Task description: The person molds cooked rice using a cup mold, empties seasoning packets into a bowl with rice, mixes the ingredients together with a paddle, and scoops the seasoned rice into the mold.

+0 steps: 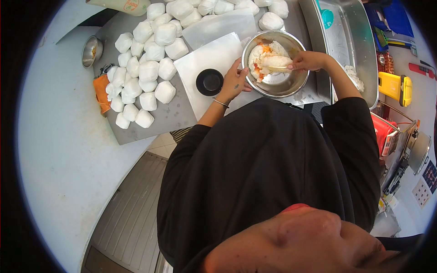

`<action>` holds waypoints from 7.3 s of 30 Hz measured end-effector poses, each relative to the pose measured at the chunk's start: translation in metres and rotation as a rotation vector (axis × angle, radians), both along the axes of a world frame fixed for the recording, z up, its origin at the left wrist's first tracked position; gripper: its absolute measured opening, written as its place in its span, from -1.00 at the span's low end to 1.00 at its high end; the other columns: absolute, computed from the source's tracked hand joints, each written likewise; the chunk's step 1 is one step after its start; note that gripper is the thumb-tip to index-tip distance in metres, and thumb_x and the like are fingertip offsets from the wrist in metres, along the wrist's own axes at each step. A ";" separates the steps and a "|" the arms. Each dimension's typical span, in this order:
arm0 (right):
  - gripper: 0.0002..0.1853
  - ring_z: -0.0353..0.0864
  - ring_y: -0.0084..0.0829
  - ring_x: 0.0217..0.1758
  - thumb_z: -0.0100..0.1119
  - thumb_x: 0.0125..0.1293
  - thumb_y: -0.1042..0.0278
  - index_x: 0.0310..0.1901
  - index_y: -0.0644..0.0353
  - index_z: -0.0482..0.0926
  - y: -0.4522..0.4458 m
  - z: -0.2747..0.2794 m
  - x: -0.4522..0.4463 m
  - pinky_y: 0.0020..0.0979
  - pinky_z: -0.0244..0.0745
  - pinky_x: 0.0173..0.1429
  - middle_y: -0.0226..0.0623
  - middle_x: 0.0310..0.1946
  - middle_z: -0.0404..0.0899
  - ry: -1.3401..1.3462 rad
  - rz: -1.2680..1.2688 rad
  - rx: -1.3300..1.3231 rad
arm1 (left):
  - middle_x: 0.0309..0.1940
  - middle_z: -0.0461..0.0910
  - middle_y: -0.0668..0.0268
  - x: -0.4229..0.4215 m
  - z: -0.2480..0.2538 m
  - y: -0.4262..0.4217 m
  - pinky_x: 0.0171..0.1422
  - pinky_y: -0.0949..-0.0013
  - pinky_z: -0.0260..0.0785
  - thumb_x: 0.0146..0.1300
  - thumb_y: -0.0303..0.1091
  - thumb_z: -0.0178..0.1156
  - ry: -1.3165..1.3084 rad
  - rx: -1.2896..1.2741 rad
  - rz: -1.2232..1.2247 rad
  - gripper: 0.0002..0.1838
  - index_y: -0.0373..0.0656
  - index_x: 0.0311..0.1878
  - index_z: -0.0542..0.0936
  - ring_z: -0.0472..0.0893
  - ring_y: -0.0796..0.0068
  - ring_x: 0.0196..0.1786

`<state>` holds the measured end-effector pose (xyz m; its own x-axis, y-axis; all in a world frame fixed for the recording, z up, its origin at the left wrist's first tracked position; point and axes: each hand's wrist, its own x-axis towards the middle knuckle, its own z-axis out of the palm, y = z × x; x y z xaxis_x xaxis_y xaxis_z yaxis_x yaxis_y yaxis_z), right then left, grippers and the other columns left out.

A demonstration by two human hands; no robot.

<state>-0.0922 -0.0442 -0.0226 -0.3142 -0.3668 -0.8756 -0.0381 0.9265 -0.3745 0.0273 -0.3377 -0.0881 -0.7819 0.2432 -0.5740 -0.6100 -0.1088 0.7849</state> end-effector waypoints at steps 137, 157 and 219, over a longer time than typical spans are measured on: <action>-0.50 0.72 -0.18 -0.08 0.12 0.31 -0.20 -0.15 0.12 0.71 -0.052 0.003 0.050 -0.13 0.60 -0.09 -0.18 -0.19 0.72 0.533 0.127 0.403 | -0.36 0.40 0.30 0.007 -0.005 0.015 -0.50 0.41 0.65 0.45 -0.43 0.02 0.130 -0.024 0.074 -0.33 -0.17 0.54 0.01 0.63 0.49 -0.56; -0.85 0.77 -0.20 -0.28 0.07 0.28 0.37 -0.34 0.15 0.63 -0.037 0.024 0.025 -0.26 0.66 -0.26 -0.09 -0.39 0.72 1.078 0.143 0.365 | -0.43 0.46 0.26 0.012 0.000 0.021 -0.53 0.40 0.64 0.45 -0.41 0.00 0.125 0.001 0.121 -0.41 -0.12 0.49 0.09 0.66 0.44 -0.55; -0.78 0.71 -0.08 -0.07 0.10 0.28 0.31 -0.07 0.06 0.64 -0.016 0.013 0.022 -0.07 0.60 -0.02 -0.13 -0.17 0.71 0.801 -0.146 0.349 | -0.34 0.43 0.25 0.003 -0.006 0.014 -0.50 0.47 0.62 0.48 -0.40 -0.04 0.201 0.073 0.036 -0.32 -0.10 0.57 -0.07 0.63 0.49 -0.55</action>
<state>-0.0704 -0.0600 -0.0100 -0.9037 -0.0279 -0.4273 -0.0397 0.9990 0.0187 0.0300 -0.3237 -0.0940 -0.8877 0.2485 -0.3875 -0.4367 -0.1882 0.8797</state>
